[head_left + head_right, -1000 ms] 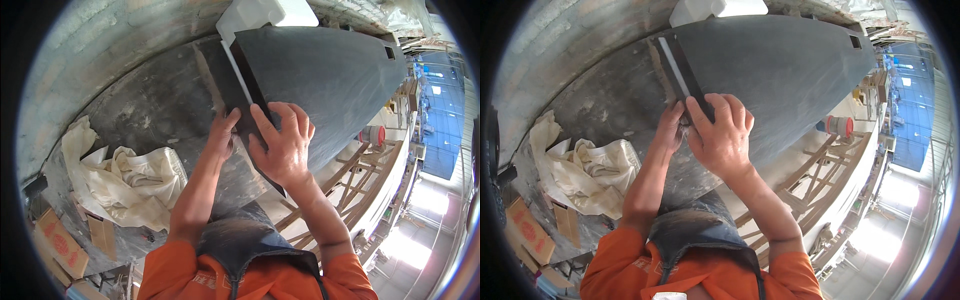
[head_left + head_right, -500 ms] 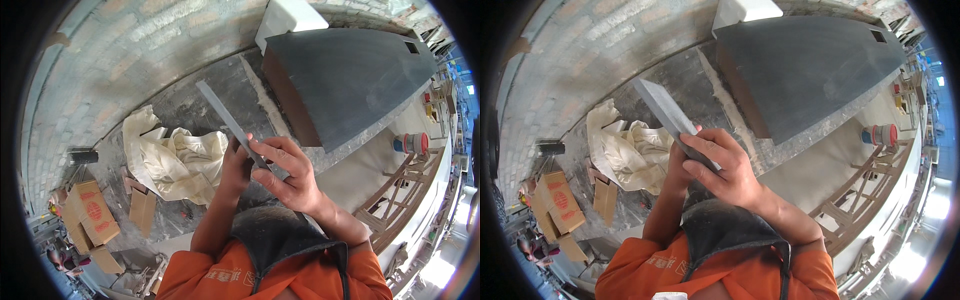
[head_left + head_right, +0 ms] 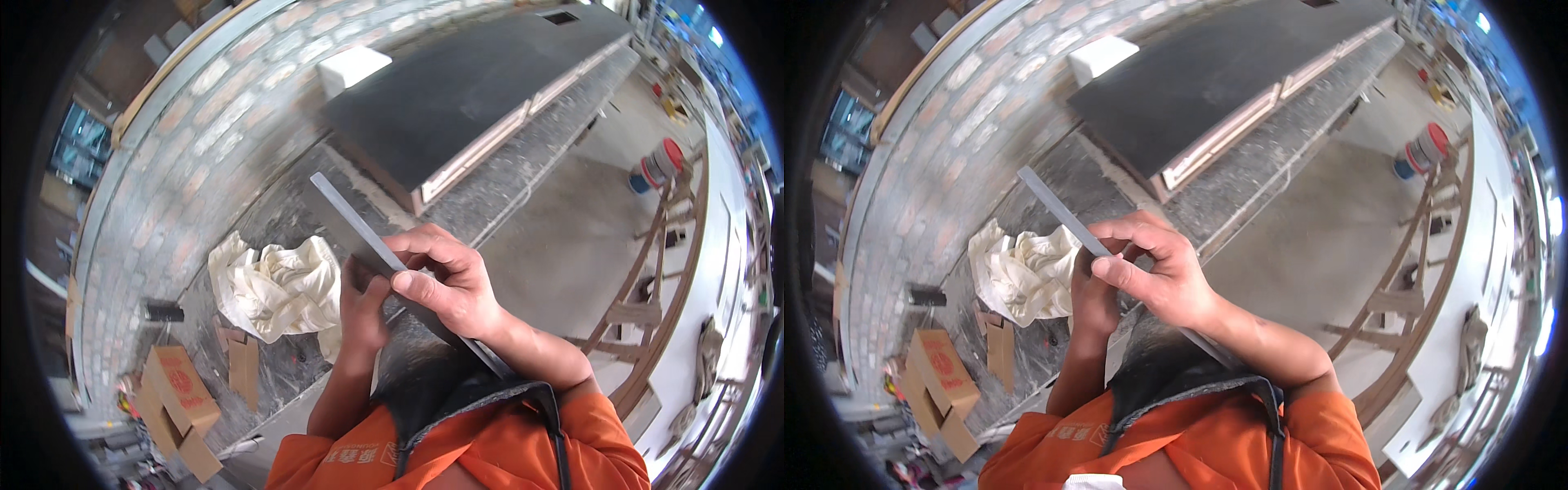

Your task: The person handles a dark rectangular stone slab, repeatedly aligns it against a larger curved stone piece, and uses an angle grinder to smooth the slab's edge. The person then places the slab on a workbench and continues to inspect and adjust its position.

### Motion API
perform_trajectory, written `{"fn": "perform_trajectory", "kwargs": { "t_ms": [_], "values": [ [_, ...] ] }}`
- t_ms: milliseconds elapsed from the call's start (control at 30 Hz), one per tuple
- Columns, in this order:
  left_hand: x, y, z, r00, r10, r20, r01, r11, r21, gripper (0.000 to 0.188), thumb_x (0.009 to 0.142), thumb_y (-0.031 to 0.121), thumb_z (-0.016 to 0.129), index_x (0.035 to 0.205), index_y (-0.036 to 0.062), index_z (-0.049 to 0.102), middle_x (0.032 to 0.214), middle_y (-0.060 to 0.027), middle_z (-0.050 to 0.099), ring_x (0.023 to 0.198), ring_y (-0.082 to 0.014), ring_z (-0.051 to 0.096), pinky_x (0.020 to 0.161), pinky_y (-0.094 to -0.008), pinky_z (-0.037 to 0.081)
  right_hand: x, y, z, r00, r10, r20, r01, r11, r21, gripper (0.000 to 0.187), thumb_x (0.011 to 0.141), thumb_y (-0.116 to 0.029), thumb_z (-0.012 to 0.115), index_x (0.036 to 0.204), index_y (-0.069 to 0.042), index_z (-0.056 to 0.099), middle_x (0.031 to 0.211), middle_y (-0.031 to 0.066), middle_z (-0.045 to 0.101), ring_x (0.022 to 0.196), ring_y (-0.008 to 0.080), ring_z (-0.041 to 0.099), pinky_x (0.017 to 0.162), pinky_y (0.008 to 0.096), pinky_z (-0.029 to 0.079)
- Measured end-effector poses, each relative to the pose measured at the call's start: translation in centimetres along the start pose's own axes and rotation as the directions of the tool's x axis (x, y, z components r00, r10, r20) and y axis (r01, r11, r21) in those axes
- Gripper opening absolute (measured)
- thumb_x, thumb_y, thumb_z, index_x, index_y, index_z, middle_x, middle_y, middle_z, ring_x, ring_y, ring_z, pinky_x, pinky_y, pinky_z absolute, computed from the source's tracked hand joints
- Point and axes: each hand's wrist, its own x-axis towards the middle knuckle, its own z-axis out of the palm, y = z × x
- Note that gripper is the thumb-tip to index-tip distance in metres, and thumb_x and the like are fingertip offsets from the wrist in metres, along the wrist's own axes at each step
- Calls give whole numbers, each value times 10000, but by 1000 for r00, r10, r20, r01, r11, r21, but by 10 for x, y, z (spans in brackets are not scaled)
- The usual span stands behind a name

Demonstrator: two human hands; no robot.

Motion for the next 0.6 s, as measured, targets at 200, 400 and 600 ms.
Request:
{"fn": "perform_trajectory", "kwargs": {
  "t_ms": [200, 400, 600],
  "values": [
    [-49, -13, 40, 995, -87, -44, 88, 996, 24, 670, 935, 305, 783, 1418, -40, 473, 1288, -85, 609, 1163, -172, 578, 1015, -346, 468, -75, -33, -51, 994, -6, -106, 22, 988, 152, 361, 1015, -171, 739, 1346, -30, 708, 1189, 69, 670, 1081, 156, 656, 944, 304, 516],
    [-57, -28, 103, 989, -83, 120, 61, 981, 182, 582, 1001, 297, 700, 1405, -82, 520, 1402, -162, 609, 1239, -244, 602, 1085, -391, 457, -158, -75, -114, 956, -53, -289, 84, 992, 94, 397, 1078, -168, 634, 1439, -2, 631, 1294, 75, 667, 1223, 165, 624, 1065, 339, 483],
    [-49, -63, 174, 789, -296, 539, 451, 874, -180, 776, 1018, 529, 647, 1488, -67, 484, 1472, -195, 575, 1330, -336, 585, 1154, -476, 453, -228, -118, -156, 928, -167, -333, 25, 920, -392, 763, 1003, -180, 678, 1652, -15, 314, 1540, 192, 511, 1406, 293, 530, 1166, 410, 417]
  ]
}}
